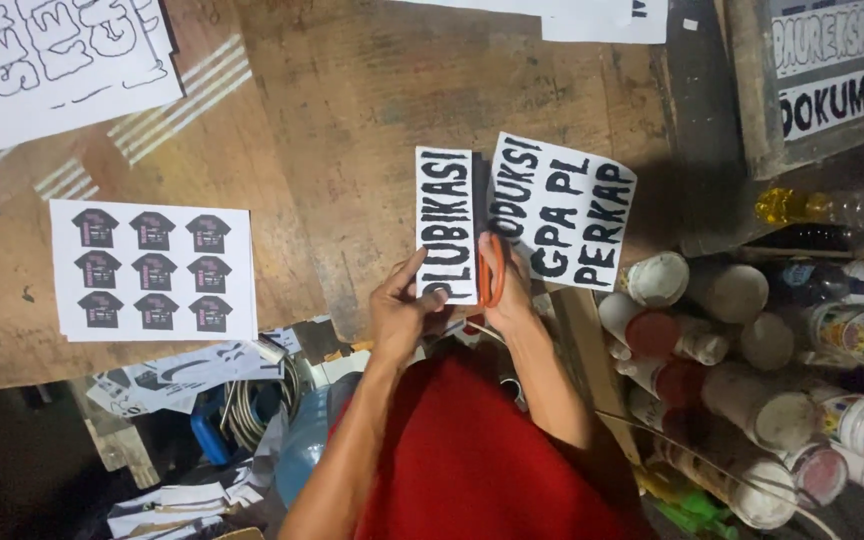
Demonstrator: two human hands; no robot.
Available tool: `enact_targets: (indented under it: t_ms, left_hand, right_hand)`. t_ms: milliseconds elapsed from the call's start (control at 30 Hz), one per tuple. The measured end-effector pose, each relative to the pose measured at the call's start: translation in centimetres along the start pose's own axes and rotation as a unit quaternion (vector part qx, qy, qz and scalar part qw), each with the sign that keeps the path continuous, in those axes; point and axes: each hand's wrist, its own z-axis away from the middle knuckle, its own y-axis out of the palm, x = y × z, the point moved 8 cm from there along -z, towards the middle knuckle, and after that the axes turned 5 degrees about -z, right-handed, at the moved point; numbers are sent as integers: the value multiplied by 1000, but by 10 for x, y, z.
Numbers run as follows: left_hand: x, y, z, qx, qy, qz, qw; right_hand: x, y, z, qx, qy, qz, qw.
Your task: The person uses orange-handled scissors to cut a white paper sheet printed with black text into separate strips. The person repeatedly cuts along the text lines, separates the strips, and places them on the table or a nearby surface.
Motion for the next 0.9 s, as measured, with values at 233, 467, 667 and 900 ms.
enact_targets:
  t_ms: [233, 467, 667, 900]
  left_hand:
    - [-10, 14, -2, 178, 139, -72, 972]
    - [-23, 94, -1, 265, 92, -113, 953]
    - [2, 148, -61, 143, 124, -246, 951]
    - [-31, 175, -99, -5, 246, -452, 857]
  right_hand:
    - [72, 8, 2, 32, -122, -55, 991]
    - [144, -80, -50, -42, -283, -66, 956]
    - [277, -211, -126, -194, -397, -21, 897]
    - [456, -364, -292, -294, -331, 310, 841]
